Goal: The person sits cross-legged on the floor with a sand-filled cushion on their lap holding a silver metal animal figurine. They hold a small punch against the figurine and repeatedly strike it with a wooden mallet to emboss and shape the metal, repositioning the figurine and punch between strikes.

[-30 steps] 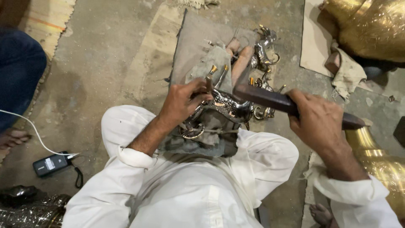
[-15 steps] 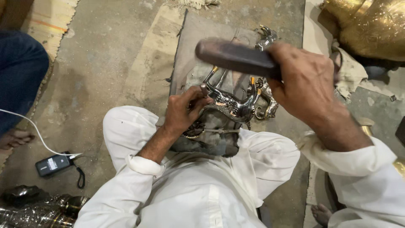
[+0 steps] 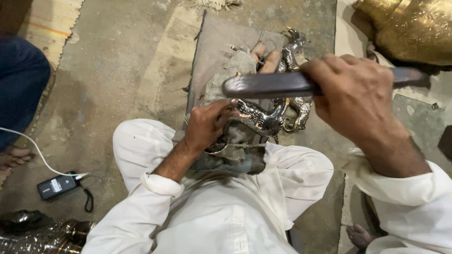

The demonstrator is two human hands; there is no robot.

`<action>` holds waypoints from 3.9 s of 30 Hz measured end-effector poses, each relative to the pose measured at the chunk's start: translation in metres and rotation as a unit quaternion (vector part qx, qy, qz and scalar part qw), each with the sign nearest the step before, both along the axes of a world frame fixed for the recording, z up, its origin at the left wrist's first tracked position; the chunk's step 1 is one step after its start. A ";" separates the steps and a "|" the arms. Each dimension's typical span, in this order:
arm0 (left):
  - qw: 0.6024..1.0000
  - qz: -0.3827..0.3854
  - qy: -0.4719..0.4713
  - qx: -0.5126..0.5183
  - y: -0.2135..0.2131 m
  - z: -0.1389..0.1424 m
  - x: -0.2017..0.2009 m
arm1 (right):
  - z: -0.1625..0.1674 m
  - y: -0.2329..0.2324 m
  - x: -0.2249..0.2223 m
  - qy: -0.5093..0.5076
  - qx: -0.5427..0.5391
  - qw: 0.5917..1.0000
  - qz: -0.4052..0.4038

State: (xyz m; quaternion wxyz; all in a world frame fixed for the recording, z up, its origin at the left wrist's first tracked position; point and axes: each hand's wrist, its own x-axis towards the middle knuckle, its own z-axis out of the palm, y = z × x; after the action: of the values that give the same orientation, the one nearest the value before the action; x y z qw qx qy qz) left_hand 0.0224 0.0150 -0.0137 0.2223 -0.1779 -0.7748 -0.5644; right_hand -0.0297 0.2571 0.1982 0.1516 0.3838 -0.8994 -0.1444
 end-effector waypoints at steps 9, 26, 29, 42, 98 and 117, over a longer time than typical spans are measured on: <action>0.997 -0.053 -0.006 -0.048 -0.008 0.015 -0.014 | -0.007 0.015 0.020 -0.058 0.090 0.981 -0.162; 0.988 -0.093 0.028 -0.122 -0.011 0.021 -0.022 | -0.036 0.053 0.041 0.003 -0.119 0.990 -0.078; 0.978 -0.121 0.044 -0.162 -0.011 0.024 -0.026 | -0.042 0.052 0.045 -0.032 -0.187 0.974 -0.121; 0.999 -0.018 -0.043 0.012 -0.008 0.003 -0.004 | -0.036 0.046 0.035 -0.205 -0.188 0.941 -0.192; 0.941 -0.208 0.043 -0.264 -0.008 0.038 -0.044 | -0.089 0.064 0.082 -0.050 -0.340 0.921 -0.186; 0.999 -0.027 -0.031 -0.003 -0.007 0.004 -0.004 | -0.067 0.048 0.064 -0.110 -0.137 0.959 -0.222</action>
State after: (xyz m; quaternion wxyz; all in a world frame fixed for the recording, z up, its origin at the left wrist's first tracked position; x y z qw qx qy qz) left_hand 0.0186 0.0083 -0.0101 0.1823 -0.1824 -0.7778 -0.5732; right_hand 0.0345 0.3049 0.1313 0.0668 0.1632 -0.9843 -0.0072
